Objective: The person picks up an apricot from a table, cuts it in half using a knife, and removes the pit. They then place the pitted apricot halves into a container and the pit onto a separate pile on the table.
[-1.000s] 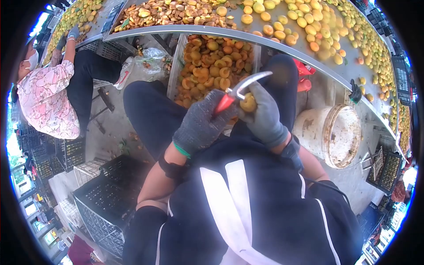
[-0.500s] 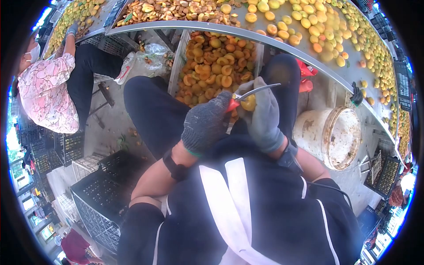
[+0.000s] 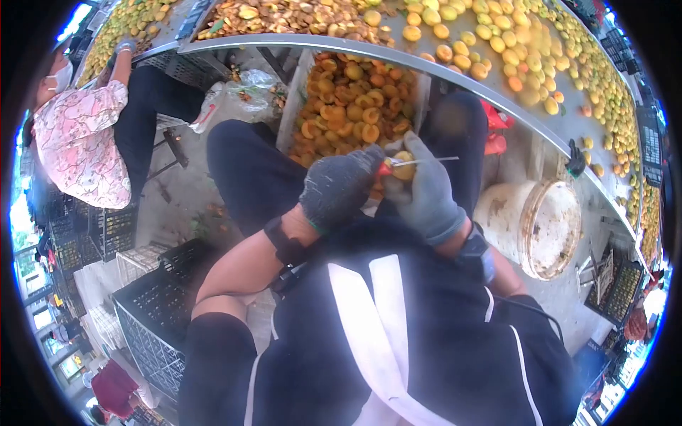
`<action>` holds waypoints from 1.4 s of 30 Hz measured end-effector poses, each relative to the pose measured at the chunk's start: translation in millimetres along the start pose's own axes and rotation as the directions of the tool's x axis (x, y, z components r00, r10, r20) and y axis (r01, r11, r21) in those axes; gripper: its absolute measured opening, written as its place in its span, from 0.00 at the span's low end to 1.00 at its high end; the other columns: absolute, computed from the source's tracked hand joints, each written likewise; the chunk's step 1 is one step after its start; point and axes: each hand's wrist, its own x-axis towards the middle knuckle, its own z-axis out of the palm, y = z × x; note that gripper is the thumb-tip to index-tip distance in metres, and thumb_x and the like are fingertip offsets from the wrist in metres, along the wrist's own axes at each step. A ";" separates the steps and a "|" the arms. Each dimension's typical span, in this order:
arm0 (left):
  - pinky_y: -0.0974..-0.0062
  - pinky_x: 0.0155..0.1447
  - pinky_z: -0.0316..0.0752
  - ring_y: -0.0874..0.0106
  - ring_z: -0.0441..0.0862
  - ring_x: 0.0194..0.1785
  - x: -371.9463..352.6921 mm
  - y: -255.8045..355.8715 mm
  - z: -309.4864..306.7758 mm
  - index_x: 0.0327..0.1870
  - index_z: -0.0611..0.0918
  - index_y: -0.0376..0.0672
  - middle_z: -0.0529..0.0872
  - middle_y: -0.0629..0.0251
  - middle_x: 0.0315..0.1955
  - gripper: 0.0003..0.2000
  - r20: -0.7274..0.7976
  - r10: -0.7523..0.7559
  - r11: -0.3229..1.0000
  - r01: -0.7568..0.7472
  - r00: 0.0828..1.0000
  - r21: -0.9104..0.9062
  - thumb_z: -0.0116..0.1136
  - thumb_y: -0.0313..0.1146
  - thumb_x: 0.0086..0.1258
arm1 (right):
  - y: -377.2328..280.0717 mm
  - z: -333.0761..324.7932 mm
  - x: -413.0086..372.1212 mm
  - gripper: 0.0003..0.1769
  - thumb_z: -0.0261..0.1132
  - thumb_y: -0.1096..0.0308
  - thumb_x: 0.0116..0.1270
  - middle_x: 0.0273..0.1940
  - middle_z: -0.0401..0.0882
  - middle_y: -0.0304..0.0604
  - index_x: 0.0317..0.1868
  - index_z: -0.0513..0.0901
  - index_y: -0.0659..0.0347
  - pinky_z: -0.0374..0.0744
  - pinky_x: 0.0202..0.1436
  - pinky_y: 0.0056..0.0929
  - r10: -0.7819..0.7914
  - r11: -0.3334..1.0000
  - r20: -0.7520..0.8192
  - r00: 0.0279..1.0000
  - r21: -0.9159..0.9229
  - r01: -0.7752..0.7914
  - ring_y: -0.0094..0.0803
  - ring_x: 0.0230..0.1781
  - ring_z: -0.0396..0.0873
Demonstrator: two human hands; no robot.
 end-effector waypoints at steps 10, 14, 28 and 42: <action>0.79 0.26 0.71 0.74 0.79 0.24 10.9 -0.9 -29.7 0.53 0.76 0.46 0.81 0.67 0.30 0.11 0.239 -0.393 0.154 0.319 0.888 -0.935 0.59 0.31 0.72 | -12.6 -17.6 35.4 0.18 0.52 0.63 0.78 0.50 0.77 0.46 0.59 0.76 0.65 0.81 0.51 0.29 -0.166 0.960 0.233 0.958 0.260 0.103 0.33 0.47 0.79; 0.84 0.17 0.62 0.81 0.67 0.15 11.3 -4.0 -64.9 0.51 0.75 0.41 0.73 0.72 0.22 0.08 0.221 -0.454 -0.117 0.188 0.863 -0.975 0.55 0.30 0.75 | -33.4 -9.8 20.5 0.20 0.52 0.71 0.75 0.60 0.74 0.52 0.65 0.71 0.65 0.74 0.69 0.40 -0.039 0.941 0.520 0.853 0.307 -0.144 0.44 0.58 0.77; 0.68 0.33 0.78 0.61 0.85 0.28 -5.3 -3.1 -25.3 0.65 0.70 0.43 0.85 0.57 0.32 0.25 -0.265 -0.062 0.879 -0.073 0.962 -0.471 0.62 0.38 0.71 | -40.9 -0.6 11.2 0.33 0.64 0.86 0.58 0.57 0.74 0.44 0.65 0.68 0.64 0.75 0.61 0.27 -0.283 0.915 0.578 0.766 -0.079 0.397 0.29 0.56 0.76; 0.61 0.38 0.77 0.52 0.84 0.33 -25.0 12.1 -26.2 0.47 0.79 0.40 0.84 0.51 0.28 0.16 -0.045 -0.178 0.978 0.172 0.983 -0.119 0.68 0.36 0.63 | -30.3 -3.2 0.1 0.31 0.60 0.89 0.58 0.50 0.76 0.41 0.63 0.70 0.66 0.71 0.69 0.36 -0.297 0.931 0.621 0.726 0.017 0.366 0.35 0.62 0.75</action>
